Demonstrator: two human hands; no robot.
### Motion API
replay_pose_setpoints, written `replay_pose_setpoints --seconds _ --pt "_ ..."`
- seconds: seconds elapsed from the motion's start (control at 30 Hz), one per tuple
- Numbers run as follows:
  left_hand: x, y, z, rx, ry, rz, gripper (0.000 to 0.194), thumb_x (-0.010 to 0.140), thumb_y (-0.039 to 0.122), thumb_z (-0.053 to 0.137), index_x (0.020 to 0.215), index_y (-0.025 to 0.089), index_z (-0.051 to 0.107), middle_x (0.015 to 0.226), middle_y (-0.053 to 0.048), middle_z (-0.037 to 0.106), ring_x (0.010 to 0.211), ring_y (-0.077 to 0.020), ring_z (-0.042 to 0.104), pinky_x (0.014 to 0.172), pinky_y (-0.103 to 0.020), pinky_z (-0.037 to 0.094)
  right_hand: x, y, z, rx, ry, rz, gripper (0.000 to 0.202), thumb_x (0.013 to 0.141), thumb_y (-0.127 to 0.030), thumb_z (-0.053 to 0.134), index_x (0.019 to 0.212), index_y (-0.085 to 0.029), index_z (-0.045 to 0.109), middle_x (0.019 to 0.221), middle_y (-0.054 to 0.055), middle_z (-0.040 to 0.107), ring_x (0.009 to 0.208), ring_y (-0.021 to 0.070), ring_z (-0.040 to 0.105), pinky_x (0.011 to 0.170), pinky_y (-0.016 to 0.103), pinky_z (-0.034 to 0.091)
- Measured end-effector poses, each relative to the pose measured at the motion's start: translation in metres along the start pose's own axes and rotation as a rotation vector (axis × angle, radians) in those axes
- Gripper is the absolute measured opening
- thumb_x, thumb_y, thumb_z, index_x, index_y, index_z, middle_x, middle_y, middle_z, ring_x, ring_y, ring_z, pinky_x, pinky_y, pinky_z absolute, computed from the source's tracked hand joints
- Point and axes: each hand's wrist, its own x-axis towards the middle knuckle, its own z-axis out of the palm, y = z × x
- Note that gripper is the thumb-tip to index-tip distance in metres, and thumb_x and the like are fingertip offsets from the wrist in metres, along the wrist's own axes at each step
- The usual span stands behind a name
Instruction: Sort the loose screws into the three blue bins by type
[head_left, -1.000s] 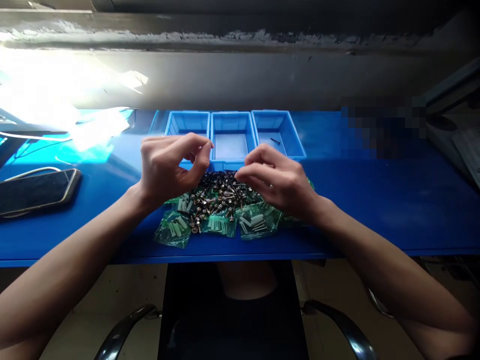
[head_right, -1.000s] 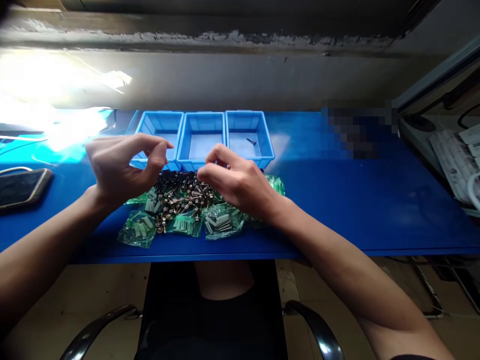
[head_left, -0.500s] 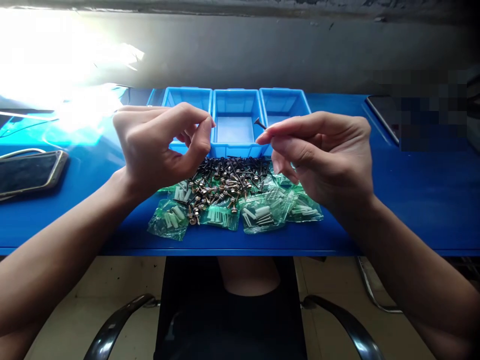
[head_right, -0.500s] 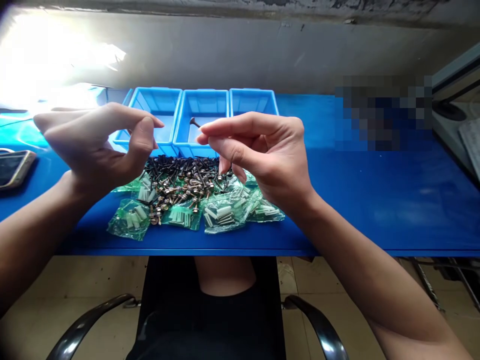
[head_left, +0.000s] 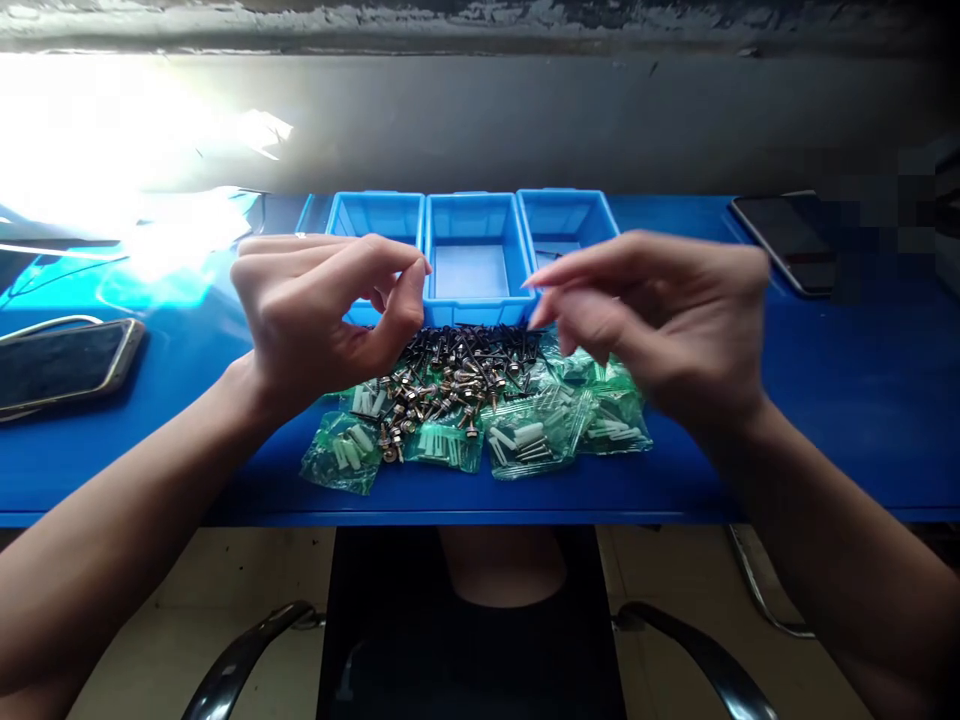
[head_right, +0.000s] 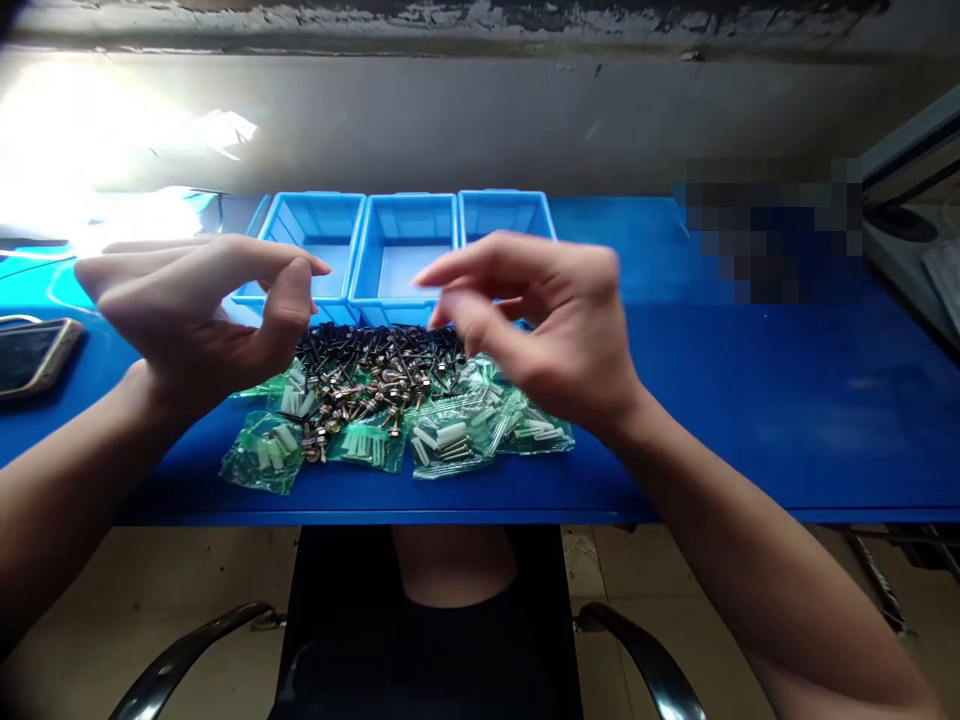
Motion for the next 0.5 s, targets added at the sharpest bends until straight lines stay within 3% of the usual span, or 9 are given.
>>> replay_pose_setpoints --seconds 0.1,0.17,0.3,0.5 --pt "0.001 0.002 -0.002 0.019 -0.050 -0.017 0.011 0.096 0.013 0.070 0.086 0.020 0.072 0.061 0.009 0.068 0.053 -0.0078 0.066 0.053 -0.021 0.049 -0.006 0.005 0.005 -0.302 -0.334 -0.175 0.029 0.096 -0.021 0.081 0.125 -0.018 0.082 0.106 0.007 0.080 0.072 0.0153 0.068 0.059 0.033 0.056" --pt "0.000 0.003 -0.003 0.023 -0.067 -0.023 0.012 0.096 0.012 0.069 0.085 0.017 0.072 0.062 0.007 0.068 0.054 -0.0083 0.066 0.054 -0.022 0.049 -0.010 0.011 0.009 -0.405 -0.430 -0.218 0.038 0.098 -0.020 0.078 0.135 -0.014 0.078 0.112 0.011 0.077 0.078 0.0174 0.068 0.064 0.035 0.057" --pt "-0.001 0.003 -0.003 0.026 -0.047 0.017 0.012 0.095 0.012 0.070 0.085 0.018 0.072 0.057 0.008 0.062 0.053 -0.0089 0.064 0.053 -0.024 0.046 -0.011 0.016 0.012 -0.388 -0.430 -0.223 0.022 0.101 -0.015 0.072 0.120 -0.013 0.083 0.109 0.012 0.076 0.088 0.0204 0.072 0.069 0.035 0.057" --pt "-0.005 -0.001 0.003 0.009 -0.021 0.037 0.009 0.092 0.014 0.072 0.087 0.021 0.071 0.058 0.010 0.061 0.051 -0.0089 0.063 0.050 -0.025 0.043 -0.008 0.014 0.012 -0.323 -0.403 -0.202 0.016 0.102 -0.009 0.072 0.113 -0.010 0.083 0.104 0.011 0.077 0.082 0.0167 0.069 0.070 0.032 0.056"
